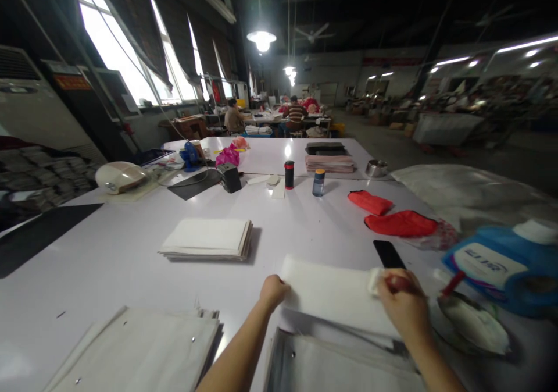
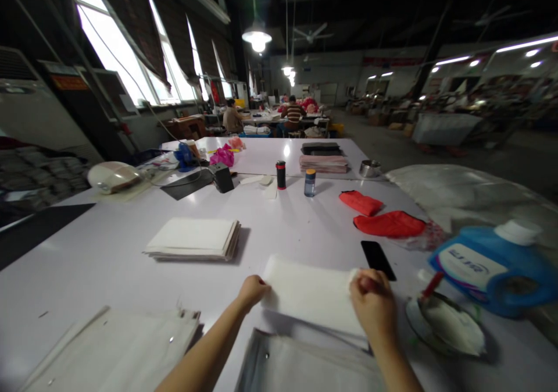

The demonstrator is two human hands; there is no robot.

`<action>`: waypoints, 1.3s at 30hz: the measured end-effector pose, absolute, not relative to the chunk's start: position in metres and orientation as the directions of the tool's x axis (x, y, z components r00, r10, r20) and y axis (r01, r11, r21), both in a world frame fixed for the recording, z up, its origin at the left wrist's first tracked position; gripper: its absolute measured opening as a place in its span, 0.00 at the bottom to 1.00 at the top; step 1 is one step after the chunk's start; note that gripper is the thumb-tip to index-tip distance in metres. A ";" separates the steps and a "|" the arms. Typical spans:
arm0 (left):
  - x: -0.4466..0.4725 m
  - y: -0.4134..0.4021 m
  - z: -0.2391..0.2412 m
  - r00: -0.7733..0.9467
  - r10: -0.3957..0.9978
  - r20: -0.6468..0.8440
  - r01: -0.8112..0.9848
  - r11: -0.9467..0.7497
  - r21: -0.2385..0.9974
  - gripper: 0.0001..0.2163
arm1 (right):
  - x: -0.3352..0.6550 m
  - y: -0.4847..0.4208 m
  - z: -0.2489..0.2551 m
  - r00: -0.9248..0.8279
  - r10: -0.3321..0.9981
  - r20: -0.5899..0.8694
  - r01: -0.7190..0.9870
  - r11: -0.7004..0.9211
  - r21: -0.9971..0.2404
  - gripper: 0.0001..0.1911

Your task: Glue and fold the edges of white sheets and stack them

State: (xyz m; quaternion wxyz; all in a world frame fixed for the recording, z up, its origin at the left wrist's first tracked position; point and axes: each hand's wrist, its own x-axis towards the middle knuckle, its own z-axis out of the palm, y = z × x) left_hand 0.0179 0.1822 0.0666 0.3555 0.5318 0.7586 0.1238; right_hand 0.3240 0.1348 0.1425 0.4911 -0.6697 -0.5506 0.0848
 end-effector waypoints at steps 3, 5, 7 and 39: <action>0.018 0.182 0.068 -0.176 0.900 -0.398 0.719 0.394 0.572 0.10 | 0.237 0.131 0.127 0.221 0.887 0.405 0.548 0.231 -0.804 0.15; 0.018 0.183 0.068 -0.169 0.905 -0.390 0.731 0.381 0.566 0.10 | 0.199 0.131 0.113 0.132 0.920 0.368 0.479 0.266 -0.837 0.14; 0.018 0.183 0.067 -0.164 0.910 -0.381 0.745 0.367 0.557 0.10 | 0.198 0.130 0.101 0.112 0.940 0.322 0.445 0.242 -0.862 0.14; 0.009 0.159 0.103 0.446 0.879 -0.170 0.856 -0.363 0.368 0.14 | 0.461 0.139 0.130 0.530 0.782 0.329 0.613 -0.085 -0.785 0.21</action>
